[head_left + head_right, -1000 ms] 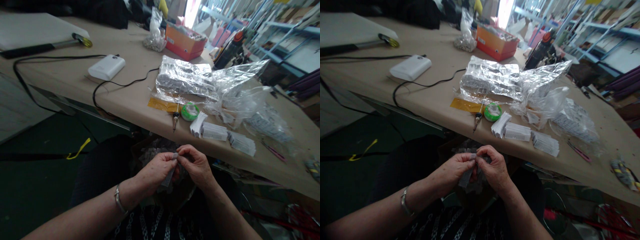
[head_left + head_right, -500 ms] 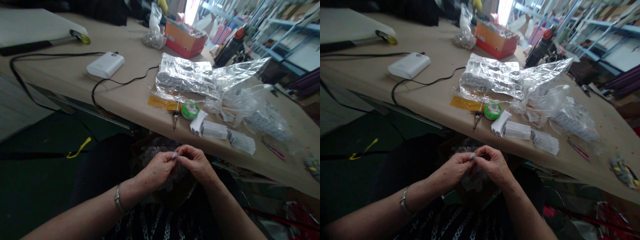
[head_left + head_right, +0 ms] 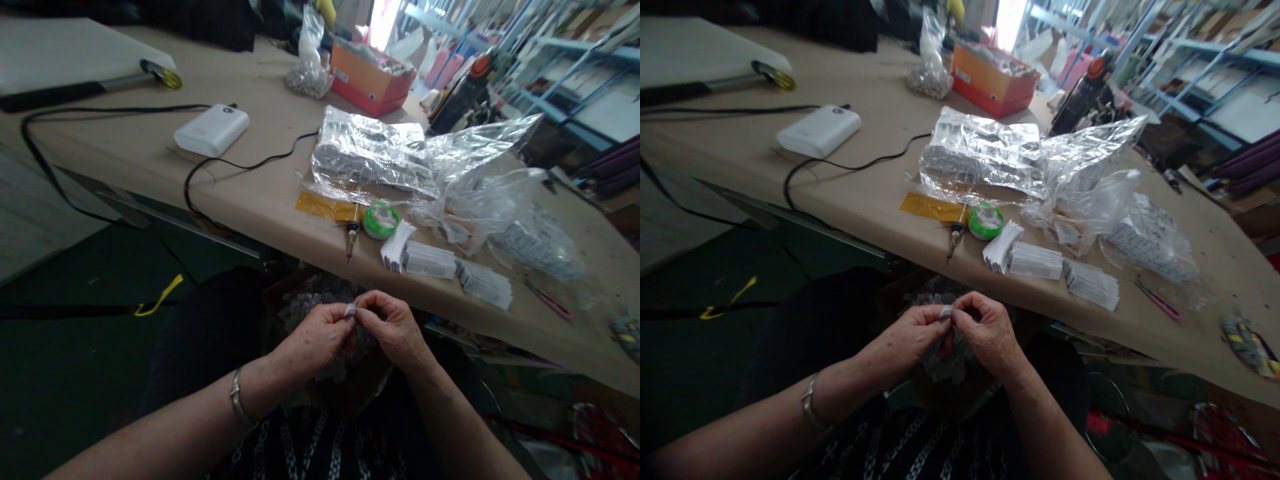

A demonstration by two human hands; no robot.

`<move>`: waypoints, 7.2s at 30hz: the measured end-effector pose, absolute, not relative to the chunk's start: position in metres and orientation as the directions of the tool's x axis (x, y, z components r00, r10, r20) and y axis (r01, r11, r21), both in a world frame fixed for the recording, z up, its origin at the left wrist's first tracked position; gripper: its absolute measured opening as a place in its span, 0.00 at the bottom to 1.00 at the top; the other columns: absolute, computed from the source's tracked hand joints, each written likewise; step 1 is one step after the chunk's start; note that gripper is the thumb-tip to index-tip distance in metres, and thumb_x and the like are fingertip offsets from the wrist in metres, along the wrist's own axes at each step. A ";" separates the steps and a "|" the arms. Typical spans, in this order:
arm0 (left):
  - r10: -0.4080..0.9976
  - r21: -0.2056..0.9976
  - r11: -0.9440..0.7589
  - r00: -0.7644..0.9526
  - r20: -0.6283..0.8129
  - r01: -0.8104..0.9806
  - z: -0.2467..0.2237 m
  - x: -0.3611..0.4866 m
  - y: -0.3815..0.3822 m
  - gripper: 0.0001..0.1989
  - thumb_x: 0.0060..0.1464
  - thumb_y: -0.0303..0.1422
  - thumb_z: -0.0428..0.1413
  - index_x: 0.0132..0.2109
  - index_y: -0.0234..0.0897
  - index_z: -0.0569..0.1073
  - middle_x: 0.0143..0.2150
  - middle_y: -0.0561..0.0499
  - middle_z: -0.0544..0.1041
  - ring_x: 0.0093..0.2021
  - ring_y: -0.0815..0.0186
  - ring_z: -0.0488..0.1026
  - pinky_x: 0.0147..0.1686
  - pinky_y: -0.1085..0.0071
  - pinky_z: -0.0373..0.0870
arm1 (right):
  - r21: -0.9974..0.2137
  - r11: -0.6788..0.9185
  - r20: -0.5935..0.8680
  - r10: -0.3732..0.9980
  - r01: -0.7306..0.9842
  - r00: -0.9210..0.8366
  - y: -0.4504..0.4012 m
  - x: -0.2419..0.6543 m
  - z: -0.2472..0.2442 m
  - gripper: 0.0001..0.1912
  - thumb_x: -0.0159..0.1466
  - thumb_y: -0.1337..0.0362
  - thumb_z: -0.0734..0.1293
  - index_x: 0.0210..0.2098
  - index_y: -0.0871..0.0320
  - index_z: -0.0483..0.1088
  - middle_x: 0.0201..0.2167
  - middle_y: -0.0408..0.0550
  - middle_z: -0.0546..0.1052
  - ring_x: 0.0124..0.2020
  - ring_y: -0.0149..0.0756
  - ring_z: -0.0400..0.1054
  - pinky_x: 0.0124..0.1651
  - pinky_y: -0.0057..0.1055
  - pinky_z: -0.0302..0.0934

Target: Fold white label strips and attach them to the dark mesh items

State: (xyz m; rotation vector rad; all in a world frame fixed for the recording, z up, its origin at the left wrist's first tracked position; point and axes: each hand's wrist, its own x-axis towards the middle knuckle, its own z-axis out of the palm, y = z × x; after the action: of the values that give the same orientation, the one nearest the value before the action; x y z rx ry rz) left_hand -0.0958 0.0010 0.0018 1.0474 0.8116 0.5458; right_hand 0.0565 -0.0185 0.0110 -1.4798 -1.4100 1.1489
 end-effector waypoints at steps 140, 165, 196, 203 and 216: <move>0.677 0.603 0.691 0.648 -0.349 -0.398 0.029 -0.034 0.026 0.14 0.51 0.39 0.60 0.38 0.30 0.74 0.34 0.45 0.77 0.32 0.68 0.74 0.37 0.71 0.70 | -0.157 0.356 0.771 0.627 0.921 -0.111 0.001 0.118 0.004 0.05 0.63 0.67 0.65 0.35 0.52 0.73 0.40 0.44 0.76 0.52 0.43 0.63 0.59 0.50 0.50; 0.703 0.699 0.657 0.563 -0.435 -0.282 0.015 -0.033 0.017 0.16 0.47 0.43 0.60 0.33 0.32 0.73 0.29 0.48 0.76 0.28 0.68 0.73 0.30 0.73 0.66 | -0.238 0.319 0.774 0.633 0.917 -0.019 0.020 0.113 0.005 0.06 0.62 0.68 0.65 0.29 0.55 0.71 0.32 0.44 0.75 0.46 0.40 0.66 0.57 0.46 0.51; 0.681 0.549 0.720 0.581 -0.445 -0.424 0.049 -0.028 0.009 0.07 0.54 0.28 0.56 0.39 0.28 0.73 0.27 0.47 0.75 0.24 0.71 0.71 0.26 0.76 0.68 | -0.289 0.458 0.703 0.698 0.840 -0.138 -0.050 0.114 0.025 0.14 0.66 0.68 0.59 0.50 0.56 0.67 0.44 0.52 0.72 0.52 0.44 0.62 0.53 0.49 0.61; 0.656 0.667 0.713 0.542 -0.525 -0.215 0.023 -0.039 0.001 0.08 0.54 0.30 0.56 0.41 0.30 0.71 0.24 0.51 0.73 0.22 0.70 0.70 0.25 0.75 0.68 | -0.046 0.113 0.577 0.814 0.992 -0.066 -0.016 0.140 0.005 0.17 0.65 0.68 0.60 0.53 0.65 0.67 0.51 0.58 0.70 0.53 0.49 0.59 0.55 0.49 0.59; 0.567 0.605 0.784 0.556 -0.608 -0.138 0.026 -0.045 0.012 0.07 0.56 0.29 0.53 0.39 0.28 0.73 0.31 0.44 0.76 0.24 0.68 0.72 0.27 0.71 0.71 | -0.429 0.348 0.747 0.656 0.833 0.111 -0.023 0.144 0.003 0.07 0.64 0.71 0.63 0.36 0.56 0.72 0.37 0.49 0.76 0.45 0.40 0.69 0.49 0.42 0.64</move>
State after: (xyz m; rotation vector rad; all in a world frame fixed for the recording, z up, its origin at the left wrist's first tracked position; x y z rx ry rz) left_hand -0.0455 0.0118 0.0256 0.5355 0.8916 0.4404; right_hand 0.1443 -0.0226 0.0027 -1.3701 -1.6062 -0.2216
